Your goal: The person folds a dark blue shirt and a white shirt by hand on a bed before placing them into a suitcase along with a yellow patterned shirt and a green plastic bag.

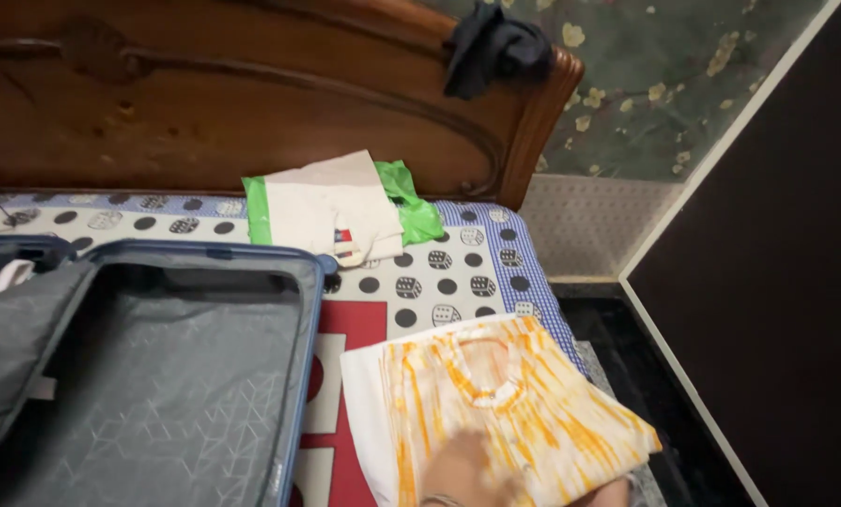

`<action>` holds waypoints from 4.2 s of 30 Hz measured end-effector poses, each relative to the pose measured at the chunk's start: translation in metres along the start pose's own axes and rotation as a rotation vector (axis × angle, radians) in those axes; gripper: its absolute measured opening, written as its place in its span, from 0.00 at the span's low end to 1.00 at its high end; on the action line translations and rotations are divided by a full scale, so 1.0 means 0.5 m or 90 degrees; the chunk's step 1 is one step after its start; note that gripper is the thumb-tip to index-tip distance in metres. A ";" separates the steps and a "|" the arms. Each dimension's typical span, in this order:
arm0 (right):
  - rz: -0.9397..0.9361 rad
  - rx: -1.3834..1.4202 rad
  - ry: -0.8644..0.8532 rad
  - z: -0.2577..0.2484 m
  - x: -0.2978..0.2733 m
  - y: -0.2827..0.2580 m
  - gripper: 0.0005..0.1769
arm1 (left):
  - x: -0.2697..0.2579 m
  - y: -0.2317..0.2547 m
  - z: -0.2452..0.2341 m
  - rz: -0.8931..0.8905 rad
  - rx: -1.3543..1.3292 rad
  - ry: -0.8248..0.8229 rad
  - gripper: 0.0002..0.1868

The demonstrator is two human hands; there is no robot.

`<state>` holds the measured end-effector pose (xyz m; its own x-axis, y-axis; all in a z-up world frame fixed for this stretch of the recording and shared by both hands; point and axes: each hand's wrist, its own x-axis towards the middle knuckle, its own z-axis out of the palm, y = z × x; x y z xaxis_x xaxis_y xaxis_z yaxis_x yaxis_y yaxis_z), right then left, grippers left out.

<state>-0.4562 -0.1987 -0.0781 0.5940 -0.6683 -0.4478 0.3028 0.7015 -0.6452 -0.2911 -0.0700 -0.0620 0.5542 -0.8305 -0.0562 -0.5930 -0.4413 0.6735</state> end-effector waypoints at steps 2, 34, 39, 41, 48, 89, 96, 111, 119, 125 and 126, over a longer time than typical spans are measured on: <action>-0.017 0.004 0.009 0.012 0.064 -0.096 0.38 | -0.004 -0.107 0.028 -0.086 0.015 0.196 0.44; -0.074 -0.701 -0.018 -0.036 0.248 -0.205 0.31 | -0.050 -0.192 -0.159 -0.525 -0.303 0.050 0.38; -0.320 -1.058 0.053 0.083 0.133 -0.203 0.43 | -0.089 -0.100 -0.187 -0.489 -0.063 0.111 0.45; -0.408 -1.185 0.052 0.111 0.110 -0.181 0.48 | -0.091 -0.058 -0.194 -0.395 0.083 0.260 0.48; -0.544 -1.431 -0.270 0.181 0.055 -0.065 0.48 | -0.036 -0.046 -0.112 -0.245 0.000 0.269 0.45; 0.000 0.133 -0.221 0.044 -0.045 -0.119 0.43 | 0.149 -0.001 -0.223 -0.341 -0.651 0.061 0.26; 0.157 0.022 -0.315 0.132 0.099 -0.222 0.31 | 0.065 0.002 -0.483 -0.101 -0.477 0.031 0.27; -0.175 -0.445 -0.417 0.776 0.102 0.267 0.30 | -0.202 -0.457 -0.887 -0.240 -0.414 0.371 0.22; -0.602 -0.950 -0.467 0.723 -0.018 0.438 0.44 | -0.222 -0.705 -0.732 -0.488 -0.005 0.271 0.26; -0.273 -1.435 -0.486 0.806 -0.092 0.402 0.34 | -0.244 -0.792 -0.696 -0.525 0.139 0.270 0.34; -0.264 -1.576 -0.415 0.842 -0.118 0.391 0.37 | -0.247 -0.801 -0.684 -0.462 0.188 0.336 0.42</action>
<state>-0.1185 0.0820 0.0829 0.9142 -0.2029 -0.3508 -0.2251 -0.9741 -0.0233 0.0776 0.3252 -0.0727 0.9960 -0.0896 0.0011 -0.0830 -0.9182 0.3874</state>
